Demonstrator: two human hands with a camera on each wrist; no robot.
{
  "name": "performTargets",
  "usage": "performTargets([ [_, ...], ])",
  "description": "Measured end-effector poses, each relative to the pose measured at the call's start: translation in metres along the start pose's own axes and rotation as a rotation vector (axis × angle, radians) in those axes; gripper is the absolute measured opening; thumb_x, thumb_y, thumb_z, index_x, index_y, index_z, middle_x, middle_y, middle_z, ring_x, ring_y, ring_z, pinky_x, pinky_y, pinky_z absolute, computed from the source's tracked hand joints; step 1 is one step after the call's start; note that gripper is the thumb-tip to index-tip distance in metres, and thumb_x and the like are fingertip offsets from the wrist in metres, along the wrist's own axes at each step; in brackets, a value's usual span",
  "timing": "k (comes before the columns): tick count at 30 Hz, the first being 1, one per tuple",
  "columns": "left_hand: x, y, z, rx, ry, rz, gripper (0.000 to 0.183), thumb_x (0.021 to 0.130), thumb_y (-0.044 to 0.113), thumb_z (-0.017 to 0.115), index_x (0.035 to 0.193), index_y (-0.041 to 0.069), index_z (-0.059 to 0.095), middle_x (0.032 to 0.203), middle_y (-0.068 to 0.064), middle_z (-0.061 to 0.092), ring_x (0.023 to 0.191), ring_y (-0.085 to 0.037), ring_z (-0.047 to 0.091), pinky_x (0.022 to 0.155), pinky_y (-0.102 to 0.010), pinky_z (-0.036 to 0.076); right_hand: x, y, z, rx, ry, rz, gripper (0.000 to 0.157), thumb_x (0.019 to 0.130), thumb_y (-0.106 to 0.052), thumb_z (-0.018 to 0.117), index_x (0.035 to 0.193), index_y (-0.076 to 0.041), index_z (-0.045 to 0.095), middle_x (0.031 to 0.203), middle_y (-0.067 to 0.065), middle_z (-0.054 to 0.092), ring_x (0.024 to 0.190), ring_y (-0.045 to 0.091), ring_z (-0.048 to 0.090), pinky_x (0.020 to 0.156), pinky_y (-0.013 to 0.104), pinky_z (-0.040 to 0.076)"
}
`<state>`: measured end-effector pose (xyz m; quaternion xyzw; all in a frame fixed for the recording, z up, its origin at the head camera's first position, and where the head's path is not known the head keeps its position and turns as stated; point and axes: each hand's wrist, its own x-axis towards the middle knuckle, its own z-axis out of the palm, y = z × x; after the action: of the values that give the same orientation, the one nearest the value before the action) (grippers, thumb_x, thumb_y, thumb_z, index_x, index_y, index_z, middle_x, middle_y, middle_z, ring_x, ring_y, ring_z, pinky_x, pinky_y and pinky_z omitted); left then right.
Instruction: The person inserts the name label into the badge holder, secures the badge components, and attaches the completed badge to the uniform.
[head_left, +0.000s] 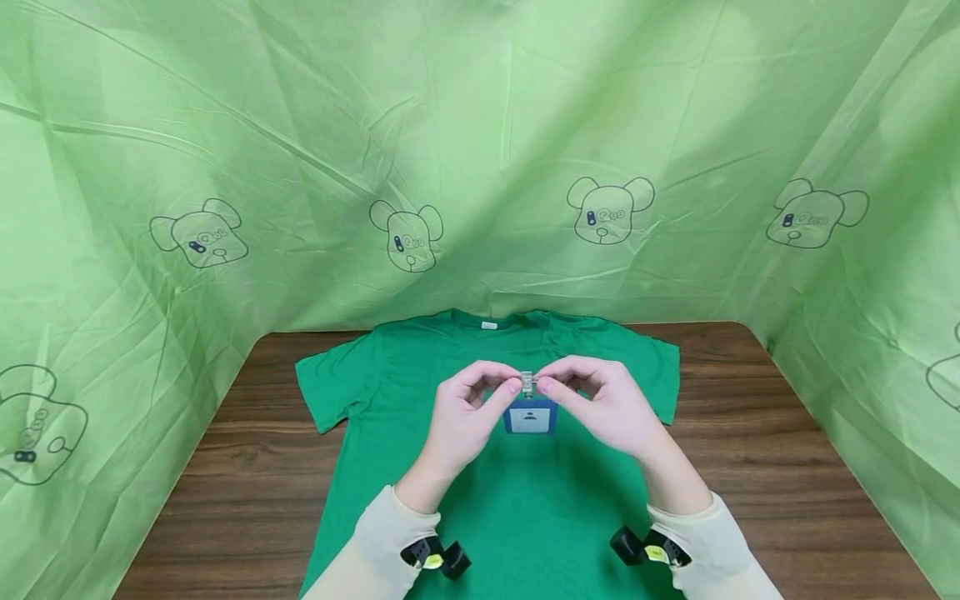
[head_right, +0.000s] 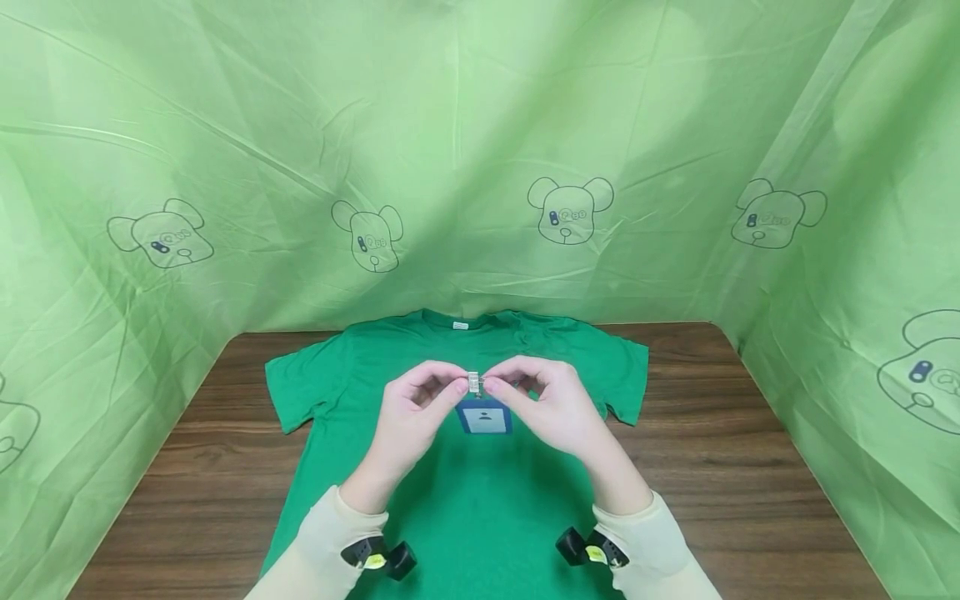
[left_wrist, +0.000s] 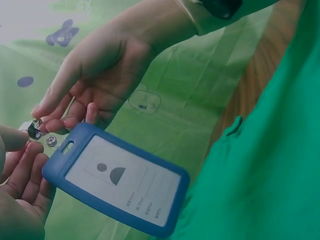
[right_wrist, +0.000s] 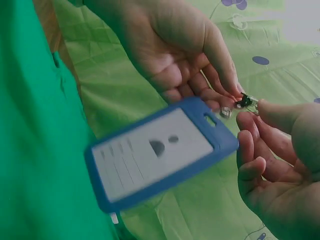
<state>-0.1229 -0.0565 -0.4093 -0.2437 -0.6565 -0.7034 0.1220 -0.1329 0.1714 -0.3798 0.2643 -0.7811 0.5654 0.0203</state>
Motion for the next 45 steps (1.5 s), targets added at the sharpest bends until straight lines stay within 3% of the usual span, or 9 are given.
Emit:
performTargets([
  [6, -0.001, -0.003, 0.001, -0.002, -0.003, 0.054, 0.012, 0.104, 0.000, 0.072, 0.115, -0.002, 0.076, 0.116, -0.019, 0.076, 0.113, -0.028, 0.072, 0.102, -0.038, 0.060, 0.000, -0.003, 0.002, -0.005, 0.053, 0.019, 0.013, 0.104, -0.008, 0.076, 0.113, -0.012, 0.084, 0.106, -0.001, 0.082, 0.087, 0.034, 0.071, 0.068, 0.029, 0.058],
  [12, -0.003, -0.003, 0.001, 0.006, -0.014, 0.046, 0.015, 0.106, 0.004, 0.071, 0.119, -0.001, 0.077, 0.119, -0.017, 0.077, 0.113, -0.027, 0.073, 0.103, -0.044, 0.061, 0.000, -0.004, 0.005, -0.039, 0.095, 0.009, 0.012, 0.103, -0.008, 0.077, 0.111, -0.014, 0.085, 0.103, -0.003, 0.082, 0.080, 0.019, 0.067, 0.065, 0.030, 0.055],
  [15, -0.003, -0.002, 0.002, 0.012, -0.025, 0.036, 0.016, 0.107, 0.004, 0.070, 0.120, -0.002, 0.077, 0.119, -0.017, 0.077, 0.113, -0.026, 0.074, 0.103, -0.048, 0.061, 0.000, -0.004, 0.007, -0.058, 0.112, 0.005, 0.012, 0.103, -0.008, 0.078, 0.109, -0.014, 0.085, 0.102, -0.003, 0.082, 0.076, 0.019, 0.064, 0.062, 0.030, 0.052],
  [19, -0.004, -0.001, 0.003, 0.007, -0.030, 0.030, 0.016, 0.107, 0.002, 0.069, 0.121, -0.003, 0.076, 0.120, -0.018, 0.077, 0.114, -0.026, 0.074, 0.103, -0.044, 0.062, -0.001, -0.005, 0.009, -0.078, 0.134, 0.017, 0.010, 0.102, -0.010, 0.078, 0.107, -0.016, 0.085, 0.099, -0.005, 0.081, 0.072, 0.019, 0.060, 0.059, 0.030, 0.049],
  [28, -0.005, -0.001, 0.004, 0.002, 0.005, 0.034, 0.014, 0.107, -0.001, 0.068, 0.118, -0.003, 0.077, 0.116, -0.019, 0.078, 0.109, -0.023, 0.076, 0.100, -0.037, 0.063, 0.001, -0.004, 0.015, -0.056, 0.203, -0.013, 0.010, 0.098, -0.006, 0.082, 0.104, -0.014, 0.083, 0.096, -0.003, 0.081, 0.074, 0.017, 0.063, 0.062, 0.026, 0.052],
  [45, -0.007, -0.003, 0.006, 0.026, 0.016, 0.052, 0.014, 0.107, -0.001, 0.068, 0.117, -0.003, 0.077, 0.115, -0.018, 0.078, 0.106, -0.026, 0.075, 0.096, -0.033, 0.063, 0.001, -0.006, 0.020, -0.051, 0.207, 0.002, 0.009, 0.098, -0.006, 0.083, 0.105, -0.012, 0.083, 0.095, -0.004, 0.081, 0.077, 0.017, 0.066, 0.066, 0.029, 0.057],
])
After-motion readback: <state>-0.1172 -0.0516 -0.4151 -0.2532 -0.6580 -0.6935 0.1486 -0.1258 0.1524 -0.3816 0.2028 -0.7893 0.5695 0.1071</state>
